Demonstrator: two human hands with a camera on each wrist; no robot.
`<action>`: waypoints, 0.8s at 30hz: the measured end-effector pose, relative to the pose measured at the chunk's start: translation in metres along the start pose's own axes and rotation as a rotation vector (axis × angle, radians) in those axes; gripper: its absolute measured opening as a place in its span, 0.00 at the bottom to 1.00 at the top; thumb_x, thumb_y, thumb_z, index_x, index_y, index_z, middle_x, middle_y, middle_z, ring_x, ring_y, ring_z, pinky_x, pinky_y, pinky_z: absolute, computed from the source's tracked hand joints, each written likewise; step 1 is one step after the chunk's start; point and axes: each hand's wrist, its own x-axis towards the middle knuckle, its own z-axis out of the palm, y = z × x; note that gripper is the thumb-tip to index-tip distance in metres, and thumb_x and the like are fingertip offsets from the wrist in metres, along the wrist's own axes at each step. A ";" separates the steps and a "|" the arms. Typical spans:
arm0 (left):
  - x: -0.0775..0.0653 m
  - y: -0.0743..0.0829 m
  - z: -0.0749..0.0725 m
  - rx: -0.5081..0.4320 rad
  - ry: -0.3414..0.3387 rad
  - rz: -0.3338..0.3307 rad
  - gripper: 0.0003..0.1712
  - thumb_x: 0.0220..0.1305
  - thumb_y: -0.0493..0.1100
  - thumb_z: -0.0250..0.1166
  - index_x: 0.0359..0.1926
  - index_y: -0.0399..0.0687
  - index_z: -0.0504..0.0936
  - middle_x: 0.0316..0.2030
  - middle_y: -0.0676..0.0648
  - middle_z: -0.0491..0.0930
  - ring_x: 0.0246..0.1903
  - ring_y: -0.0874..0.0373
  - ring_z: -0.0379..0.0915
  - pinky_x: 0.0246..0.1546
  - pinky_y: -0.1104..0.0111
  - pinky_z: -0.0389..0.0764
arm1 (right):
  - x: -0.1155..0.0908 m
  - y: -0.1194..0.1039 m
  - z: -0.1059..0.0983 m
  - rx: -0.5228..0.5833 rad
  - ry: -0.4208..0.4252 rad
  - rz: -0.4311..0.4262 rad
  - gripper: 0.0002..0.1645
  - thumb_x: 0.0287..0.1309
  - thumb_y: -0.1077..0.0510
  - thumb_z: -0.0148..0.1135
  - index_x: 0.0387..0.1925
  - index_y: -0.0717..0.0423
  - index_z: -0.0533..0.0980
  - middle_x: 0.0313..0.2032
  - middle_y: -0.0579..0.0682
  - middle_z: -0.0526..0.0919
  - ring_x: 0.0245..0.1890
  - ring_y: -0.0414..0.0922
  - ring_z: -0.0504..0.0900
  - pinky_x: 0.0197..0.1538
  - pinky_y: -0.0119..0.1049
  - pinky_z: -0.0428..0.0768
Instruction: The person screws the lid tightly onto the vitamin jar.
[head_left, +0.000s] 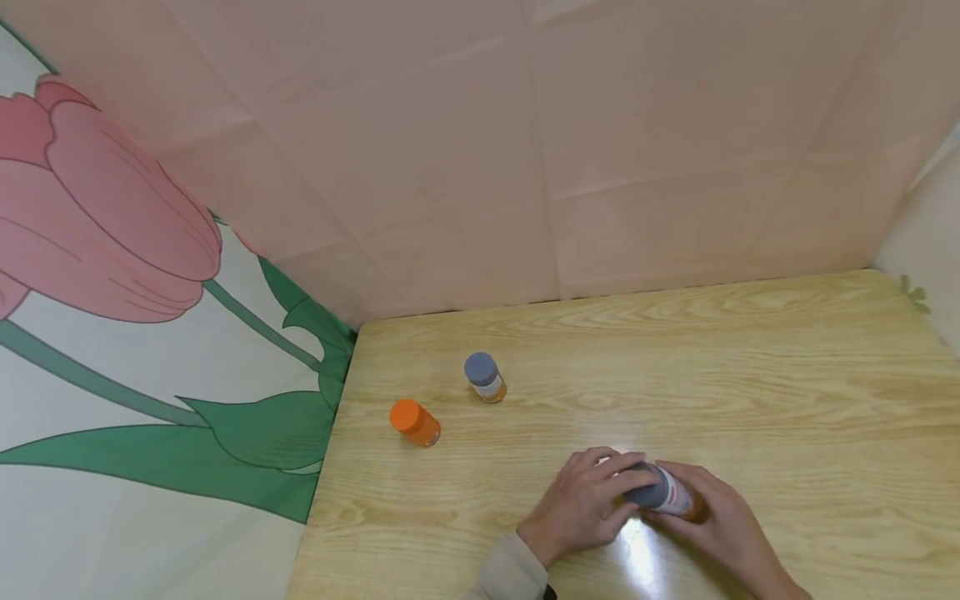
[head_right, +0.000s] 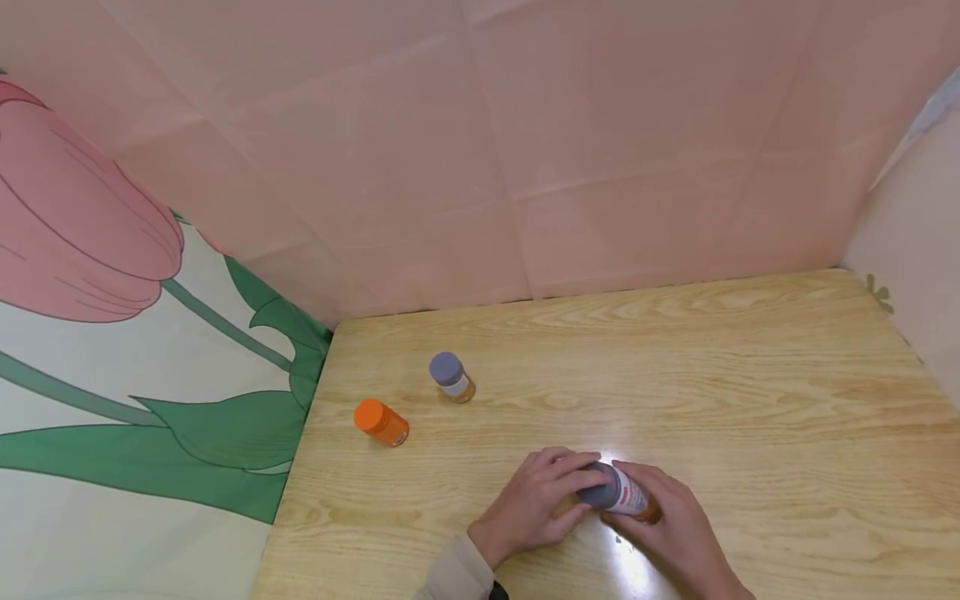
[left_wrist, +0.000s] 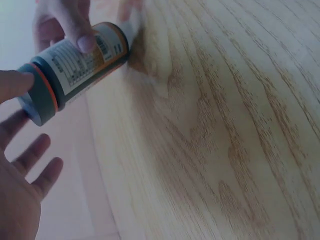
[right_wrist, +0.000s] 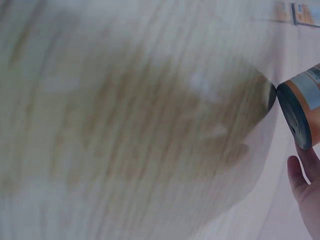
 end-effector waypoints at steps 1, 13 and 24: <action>0.000 0.000 0.000 -0.009 -0.004 0.015 0.23 0.70 0.54 0.60 0.64 0.67 0.73 0.68 0.59 0.70 0.62 0.62 0.68 0.59 0.71 0.72 | 0.000 0.000 0.000 0.006 -0.006 0.004 0.46 0.24 0.58 0.87 0.55 0.48 0.80 0.47 0.48 0.85 0.49 0.20 0.72 0.52 0.12 0.64; -0.001 -0.002 0.004 -0.043 0.032 0.075 0.19 0.68 0.46 0.60 0.59 0.64 0.77 0.70 0.56 0.67 0.70 0.56 0.62 0.66 0.68 0.68 | 0.001 0.001 -0.001 0.016 -0.032 0.025 0.47 0.26 0.59 0.86 0.57 0.45 0.79 0.49 0.47 0.85 0.50 0.19 0.71 0.52 0.11 0.64; 0.000 0.006 0.008 0.035 0.123 -0.146 0.31 0.62 0.67 0.62 0.63 0.64 0.73 0.51 0.59 0.78 0.51 0.66 0.73 0.53 0.75 0.73 | -0.001 0.001 0.002 0.001 0.007 0.002 0.46 0.23 0.59 0.86 0.54 0.51 0.80 0.45 0.51 0.86 0.46 0.22 0.73 0.50 0.12 0.66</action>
